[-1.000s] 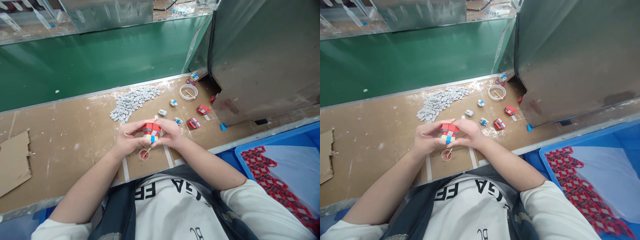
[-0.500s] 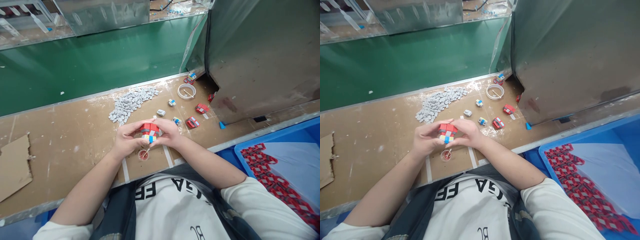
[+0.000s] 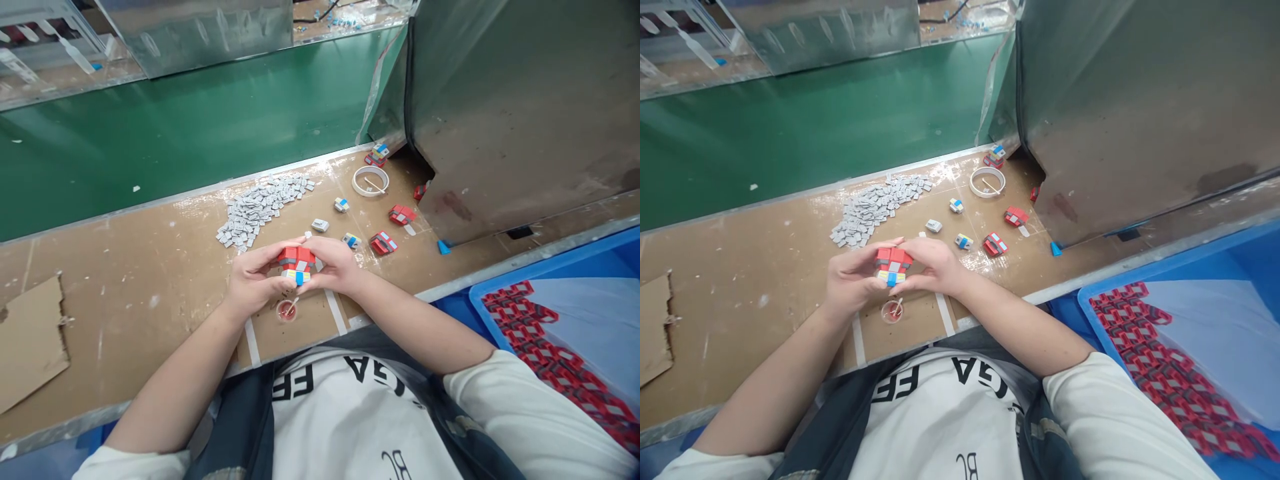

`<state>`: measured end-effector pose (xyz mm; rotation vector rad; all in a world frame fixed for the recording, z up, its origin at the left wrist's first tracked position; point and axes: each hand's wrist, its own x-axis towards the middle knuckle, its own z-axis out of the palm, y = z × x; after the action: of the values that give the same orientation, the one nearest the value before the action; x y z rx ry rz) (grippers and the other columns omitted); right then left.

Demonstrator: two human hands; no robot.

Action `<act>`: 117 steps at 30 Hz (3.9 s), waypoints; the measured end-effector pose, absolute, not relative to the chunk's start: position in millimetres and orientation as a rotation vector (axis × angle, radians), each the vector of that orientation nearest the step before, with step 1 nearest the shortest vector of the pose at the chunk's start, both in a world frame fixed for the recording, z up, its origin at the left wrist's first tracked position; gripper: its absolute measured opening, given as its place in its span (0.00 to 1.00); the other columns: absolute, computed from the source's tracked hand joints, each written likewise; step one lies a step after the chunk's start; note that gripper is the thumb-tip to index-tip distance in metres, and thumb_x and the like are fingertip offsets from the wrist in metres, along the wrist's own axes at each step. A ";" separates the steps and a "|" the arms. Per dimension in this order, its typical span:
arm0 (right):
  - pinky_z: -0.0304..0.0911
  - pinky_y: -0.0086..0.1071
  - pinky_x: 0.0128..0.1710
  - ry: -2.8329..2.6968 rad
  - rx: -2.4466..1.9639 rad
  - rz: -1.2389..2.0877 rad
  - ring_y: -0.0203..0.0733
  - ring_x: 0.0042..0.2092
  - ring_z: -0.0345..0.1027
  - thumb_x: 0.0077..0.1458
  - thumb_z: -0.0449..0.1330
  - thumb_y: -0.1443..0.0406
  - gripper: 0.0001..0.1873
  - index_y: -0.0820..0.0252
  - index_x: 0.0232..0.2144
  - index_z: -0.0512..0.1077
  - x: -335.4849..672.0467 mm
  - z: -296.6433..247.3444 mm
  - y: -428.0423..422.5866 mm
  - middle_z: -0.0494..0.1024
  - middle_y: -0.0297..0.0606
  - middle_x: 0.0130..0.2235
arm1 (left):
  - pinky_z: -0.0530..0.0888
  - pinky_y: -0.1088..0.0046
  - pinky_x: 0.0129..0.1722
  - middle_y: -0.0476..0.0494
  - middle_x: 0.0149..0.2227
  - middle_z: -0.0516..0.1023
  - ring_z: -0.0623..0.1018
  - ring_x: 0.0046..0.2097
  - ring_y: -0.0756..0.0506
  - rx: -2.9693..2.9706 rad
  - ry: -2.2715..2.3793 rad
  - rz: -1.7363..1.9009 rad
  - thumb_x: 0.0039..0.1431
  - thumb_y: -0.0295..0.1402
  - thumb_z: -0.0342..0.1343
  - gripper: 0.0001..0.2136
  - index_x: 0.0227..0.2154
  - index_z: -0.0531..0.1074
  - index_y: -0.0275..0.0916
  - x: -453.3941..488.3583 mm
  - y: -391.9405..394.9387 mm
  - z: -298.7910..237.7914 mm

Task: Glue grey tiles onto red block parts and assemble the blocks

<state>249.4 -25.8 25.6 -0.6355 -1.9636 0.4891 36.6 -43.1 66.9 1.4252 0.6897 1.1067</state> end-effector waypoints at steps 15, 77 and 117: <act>0.74 0.37 0.45 -1.979 -0.636 0.521 0.46 0.40 0.79 0.53 0.71 0.37 0.37 0.60 0.49 0.78 249.6 24.4 -25.1 0.84 0.44 0.40 | 0.83 0.63 0.55 0.33 0.55 0.85 0.86 0.53 0.33 1.421 0.726 1.087 0.49 0.46 0.79 0.31 0.56 0.84 0.40 35.5 -43.1 66.4; 0.53 0.25 0.17 -1.586 -1.022 1.741 0.30 0.17 0.60 0.58 0.65 0.36 0.34 0.61 0.28 0.74 244.5 46.5 -14.8 0.71 0.29 0.17 | 0.62 0.77 0.15 0.50 0.15 0.72 0.68 0.14 0.52 1.269 1.103 0.867 0.64 0.67 0.54 0.32 0.25 0.70 0.39 41.4 -25.8 68.6; 0.56 0.32 0.36 -2.092 -1.844 0.030 0.43 0.38 0.70 0.76 0.47 0.48 0.27 0.58 0.36 0.76 277.4 98.9 225.8 0.82 0.41 0.37 | 0.64 0.69 0.34 0.51 0.26 0.77 0.77 0.31 0.46 1.795 1.365 0.777 0.73 0.52 0.47 0.22 0.31 0.76 0.44 22.6 -11.5 52.5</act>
<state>277.4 225.8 98.9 -1.8436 -2.0921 0.0301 22.6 -11.5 52.5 1.7947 1.3647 0.7771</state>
